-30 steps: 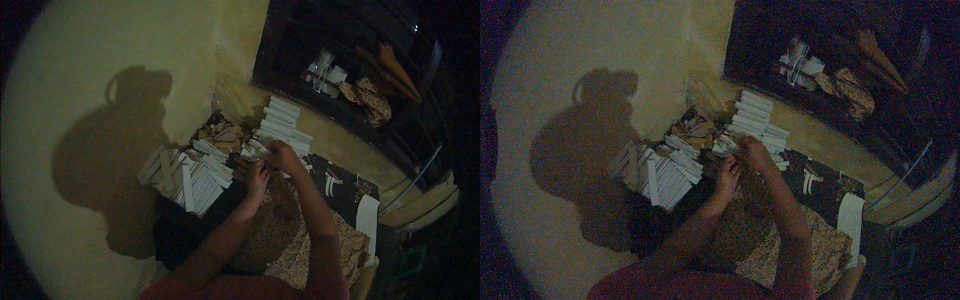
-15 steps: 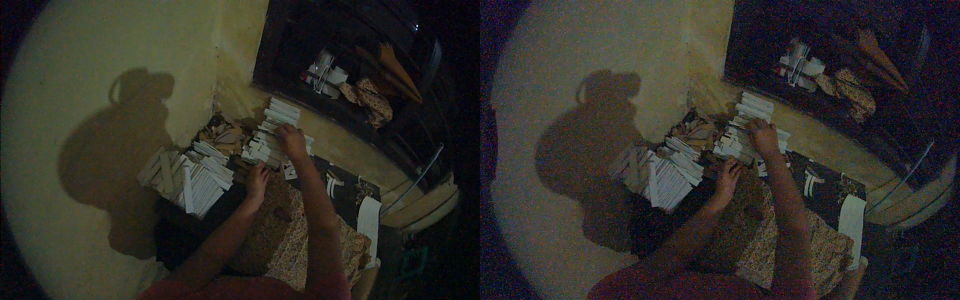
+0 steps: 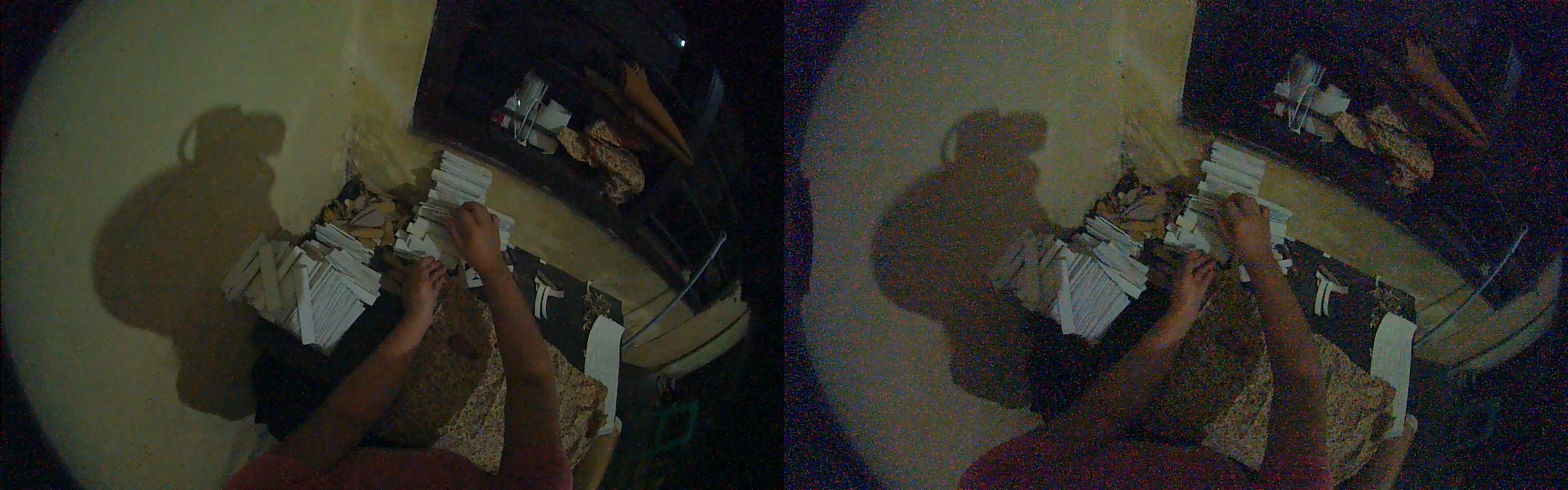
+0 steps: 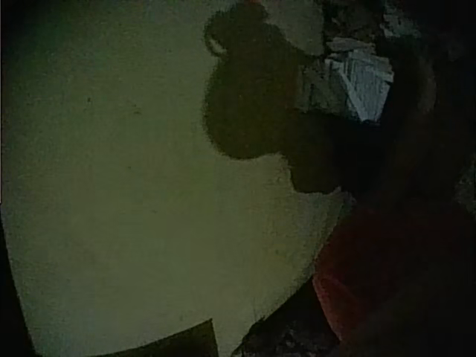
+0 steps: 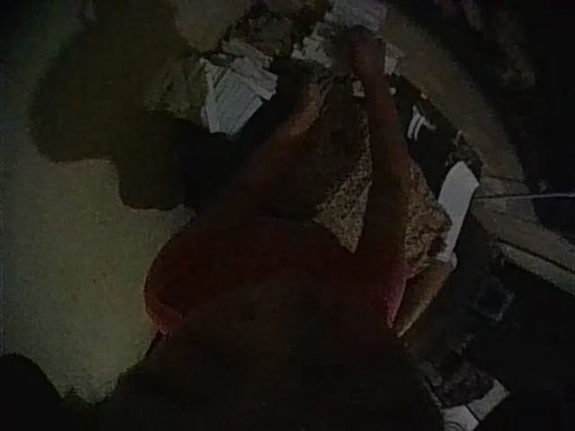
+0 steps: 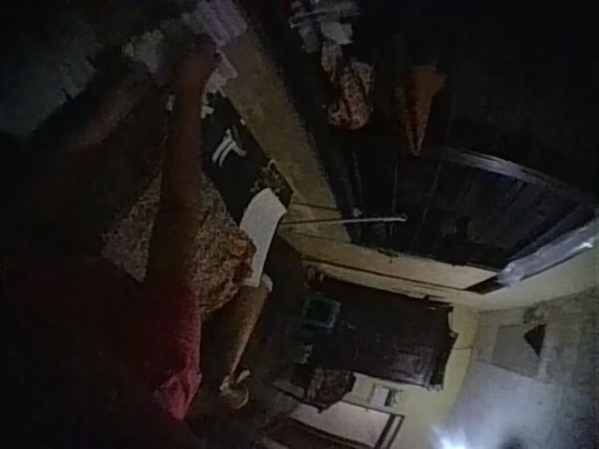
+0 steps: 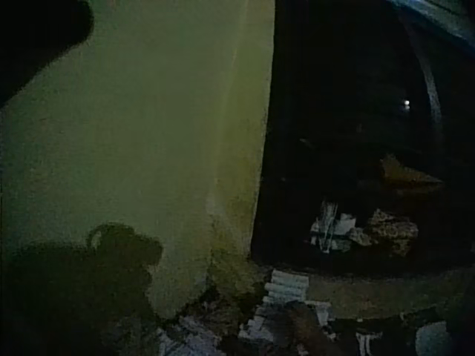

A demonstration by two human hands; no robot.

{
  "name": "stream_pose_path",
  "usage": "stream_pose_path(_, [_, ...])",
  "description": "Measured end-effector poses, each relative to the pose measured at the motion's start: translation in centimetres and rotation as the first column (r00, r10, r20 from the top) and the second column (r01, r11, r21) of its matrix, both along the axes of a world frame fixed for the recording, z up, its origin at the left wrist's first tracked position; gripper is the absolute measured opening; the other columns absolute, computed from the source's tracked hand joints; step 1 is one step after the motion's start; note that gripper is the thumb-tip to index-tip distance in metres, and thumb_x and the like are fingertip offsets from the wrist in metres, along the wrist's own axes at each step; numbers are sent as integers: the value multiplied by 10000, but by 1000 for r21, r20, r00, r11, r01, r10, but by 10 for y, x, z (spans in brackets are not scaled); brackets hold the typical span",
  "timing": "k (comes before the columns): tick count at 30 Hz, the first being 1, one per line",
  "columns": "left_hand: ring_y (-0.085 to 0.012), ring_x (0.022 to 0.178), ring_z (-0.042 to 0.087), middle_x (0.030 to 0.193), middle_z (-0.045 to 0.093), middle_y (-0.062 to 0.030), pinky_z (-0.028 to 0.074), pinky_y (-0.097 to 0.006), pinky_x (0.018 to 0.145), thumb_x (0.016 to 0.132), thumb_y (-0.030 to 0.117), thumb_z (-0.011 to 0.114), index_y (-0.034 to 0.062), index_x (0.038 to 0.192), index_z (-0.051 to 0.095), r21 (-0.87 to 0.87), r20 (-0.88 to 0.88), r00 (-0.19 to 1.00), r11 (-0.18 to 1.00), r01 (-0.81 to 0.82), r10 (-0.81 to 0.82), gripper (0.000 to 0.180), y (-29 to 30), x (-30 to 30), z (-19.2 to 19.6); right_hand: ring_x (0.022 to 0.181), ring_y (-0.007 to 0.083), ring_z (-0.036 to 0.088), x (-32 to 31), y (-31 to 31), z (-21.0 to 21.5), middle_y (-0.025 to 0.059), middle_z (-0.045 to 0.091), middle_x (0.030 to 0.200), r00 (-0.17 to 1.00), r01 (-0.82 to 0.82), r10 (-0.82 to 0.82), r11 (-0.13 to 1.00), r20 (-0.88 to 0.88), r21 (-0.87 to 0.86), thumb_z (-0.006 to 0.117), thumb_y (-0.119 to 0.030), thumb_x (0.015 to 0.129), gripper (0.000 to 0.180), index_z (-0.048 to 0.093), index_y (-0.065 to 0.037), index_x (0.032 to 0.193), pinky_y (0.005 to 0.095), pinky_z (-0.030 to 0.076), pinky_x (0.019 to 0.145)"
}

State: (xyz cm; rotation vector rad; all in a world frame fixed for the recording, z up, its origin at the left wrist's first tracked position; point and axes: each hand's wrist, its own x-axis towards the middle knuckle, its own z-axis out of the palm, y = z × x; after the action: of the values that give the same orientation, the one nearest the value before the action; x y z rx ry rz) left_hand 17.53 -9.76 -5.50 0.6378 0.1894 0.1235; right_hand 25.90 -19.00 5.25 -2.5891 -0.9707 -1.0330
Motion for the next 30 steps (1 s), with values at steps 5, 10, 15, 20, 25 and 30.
stream_pose_path(5, [-172, 896, 480, 1002, 491, -79, 365, -301, 824, 890, 222, 395, 60, 1039, 471, 406, 172, 912, 817, -410, 372, 233, 12, -25, 35, 891, 322, 544, -38, -1, -19, 119, 549, 975, 956, -100, 138, 983, -258, 156, 628, -125, 741, 238, 558, -59, 958, 405, 420, 757])
stream_pose_path(10, [-123, 744, 429, 854, 470, -19, 356, -278, 682, 880, 218, 391, 61, 956, 500, 379, 185, 763, 671, -637, 619, 206, 49, -26, 49, 943, 346, 539, -62, 9, -55, 145, 546, 987, 713, -231, 233, 969, -661, 92, 600, -123, 754, 340, 518, -61, 1079, 404, 456, 787])
stream_pose_path(15, [-110, 709, 414, 808, 457, -4, 332, -245, 646, 854, 243, 417, 78, 925, 506, 234, -39, 719, 706, -669, 694, 200, 69, -23, 63, 959, 343, 534, -75, 16, -50, 159, 524, 1040, 749, -199, 116, 978, -652, -55, 644, -201, 716, 488, 476, -78, 1158, 416, 450, 805])
stream_pose_path(20, [-118, 724, 418, 813, 462, 4, 336, -277, 659, 829, 296, 432, 96, 897, 504, 217, -48, 737, 727, -651, 674, 223, 71, -22, 58, 994, 362, 509, -72, 19, -46, 174, 488, 1084, 788, -285, 200, 957, -583, -58, 695, -274, 657, 630, 449, -102, 1211, 427, 438, 817])
stream_pose_path(25, [-121, 734, 421, 808, 459, 1, 334, -286, 657, 788, 334, 459, 107, 876, 497, 134, -30, 792, 787, -602, 610, 247, 76, -24, 53, 960, 371, 516, -70, 35, -39, 163, 481, 1030, 762, -275, 124, 950, -636, -144, 715, -299, 640, 708, 419, -152, 1266, 421, 443, 814])
stream_pose_path(30, [-115, 727, 415, 782, 440, 12, 328, -285, 637, 742, 316, 489, 116, 833, 477, -41, -64, 815, 815, -578, 575, 220, 74, -19, 56, 927, 364, 528, -67, 46, -32, 173, 480, 1020, 587, -252, 203, 966, -784, 62, 703, -273, 664, 679, 416, -175, 1272, 420, 452, 816])
